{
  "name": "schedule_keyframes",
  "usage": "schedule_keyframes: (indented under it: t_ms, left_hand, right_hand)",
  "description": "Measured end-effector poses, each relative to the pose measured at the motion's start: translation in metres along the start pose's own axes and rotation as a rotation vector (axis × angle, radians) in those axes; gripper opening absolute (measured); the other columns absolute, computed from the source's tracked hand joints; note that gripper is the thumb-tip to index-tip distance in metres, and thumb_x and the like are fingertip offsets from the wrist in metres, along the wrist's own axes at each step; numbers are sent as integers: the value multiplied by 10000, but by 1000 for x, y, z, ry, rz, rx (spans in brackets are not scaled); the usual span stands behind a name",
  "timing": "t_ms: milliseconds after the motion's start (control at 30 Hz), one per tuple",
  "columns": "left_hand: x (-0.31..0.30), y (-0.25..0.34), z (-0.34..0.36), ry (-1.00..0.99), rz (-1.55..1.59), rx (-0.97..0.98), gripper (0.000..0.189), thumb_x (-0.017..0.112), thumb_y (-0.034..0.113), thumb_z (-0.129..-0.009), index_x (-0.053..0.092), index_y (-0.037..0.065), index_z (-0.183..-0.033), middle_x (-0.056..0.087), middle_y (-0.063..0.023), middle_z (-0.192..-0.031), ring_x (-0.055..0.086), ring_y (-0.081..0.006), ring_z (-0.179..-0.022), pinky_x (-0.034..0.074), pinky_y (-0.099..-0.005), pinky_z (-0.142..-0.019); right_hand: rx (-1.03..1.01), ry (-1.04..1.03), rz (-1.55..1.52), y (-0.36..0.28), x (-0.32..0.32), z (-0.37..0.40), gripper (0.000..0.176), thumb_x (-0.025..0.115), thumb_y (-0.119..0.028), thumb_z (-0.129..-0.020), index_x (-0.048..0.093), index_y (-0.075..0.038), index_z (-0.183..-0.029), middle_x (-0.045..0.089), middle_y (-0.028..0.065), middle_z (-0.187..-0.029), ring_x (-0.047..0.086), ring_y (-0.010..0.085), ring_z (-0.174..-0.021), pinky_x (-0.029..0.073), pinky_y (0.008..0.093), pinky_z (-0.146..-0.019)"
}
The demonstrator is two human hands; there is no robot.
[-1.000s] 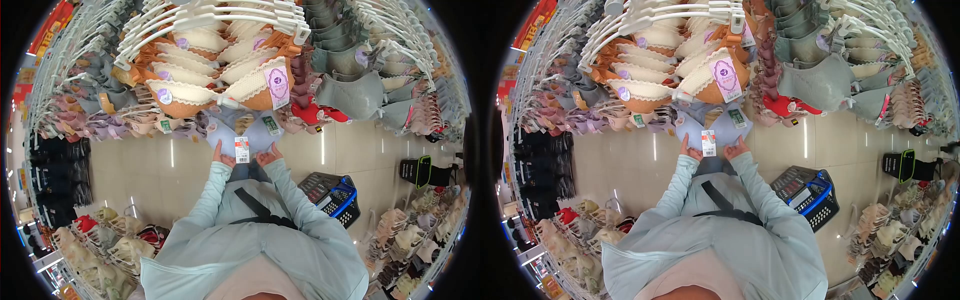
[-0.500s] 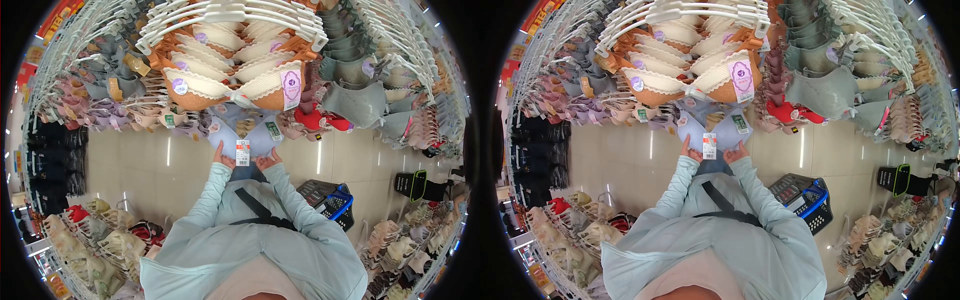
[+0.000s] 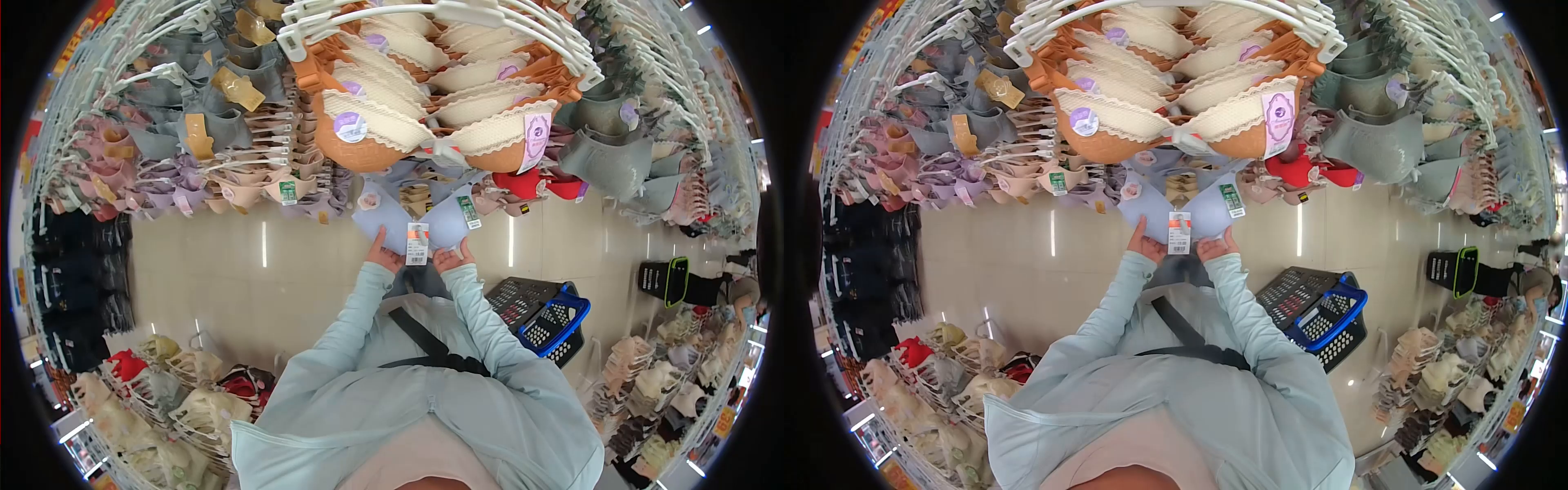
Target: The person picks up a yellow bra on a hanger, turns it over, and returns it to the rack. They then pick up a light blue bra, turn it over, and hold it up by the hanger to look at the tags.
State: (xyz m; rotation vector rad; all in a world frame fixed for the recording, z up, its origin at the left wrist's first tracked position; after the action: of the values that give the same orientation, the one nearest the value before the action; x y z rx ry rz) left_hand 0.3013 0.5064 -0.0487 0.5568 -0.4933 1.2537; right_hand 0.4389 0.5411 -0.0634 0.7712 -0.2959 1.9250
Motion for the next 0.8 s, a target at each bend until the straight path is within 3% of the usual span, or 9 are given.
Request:
schedule_keyframes:
  t_ms: [200, 300, 433, 533, 800]
  left_hand:
    - [6, 3, 11, -119, -21, -88, 550, 588, 467, -607, 394, 128, -993, 437, -15, -967, 410, -163, -898, 358, -310, -726]
    - [7, 4, 19, -46, -35, -96, 578, 581, 502, -589, 399, 120, -983, 439, -9, -957, 406, -153, -896, 362, -306, -718]
    - [8, 7, 10, -82, -71, -123, 586, 595, 503, -573, 408, 113, -969, 438, -7, -959, 404, -148, -898, 364, -301, -714]
    - [4, 11, 6, -50, -62, -102, 581, 609, 497, -562, 418, 111, -952, 442, -3, -953, 407, -146, -889, 368, -297, -702]
    - [3, 13, 0, -24, -73, -164, 589, 642, 461, -546, 417, 98, -951, 450, -12, -913, 423, -156, -819, 377, -285, -669]
  right_hand:
    - [-70, -2, -65, 3, 1, 3, 424, 646, -296, -602, 447, -31, -866, 488, 66, -847, 454, 194, -759, 396, 297, -623]
    - [-55, 21, -129, 3, -1, 0, 411, 661, -284, -587, 448, -42, -842, 480, 62, -828, 443, 191, -761, 391, 300, -634]
    - [-64, 19, -191, -3, 1, -7, 396, 682, -256, -566, 425, -35, -772, 456, 68, -763, 433, 195, -722, 388, 305, -630]
    - [-101, 7, -183, -6, 4, -9, 461, 696, -253, -546, 398, -7, -797, 434, 78, -771, 424, 208, -706, 388, 321, -620]
    - [-128, -5, -164, -5, 11, -7, 431, 689, -231, -555, 410, -45, -825, 452, 71, -823, 424, 203, -738, 372, 320, -622]
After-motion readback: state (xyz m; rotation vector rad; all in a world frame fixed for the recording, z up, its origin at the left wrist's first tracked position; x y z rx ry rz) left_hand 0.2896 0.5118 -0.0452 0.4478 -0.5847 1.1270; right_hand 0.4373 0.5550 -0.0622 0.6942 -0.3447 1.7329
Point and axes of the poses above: each hand's wrist, its own z-axis away from the middle knuckle, its own x-axis out of the palm, y = z × x, the point moved 8 cm from there along -z, towards the middle knuckle
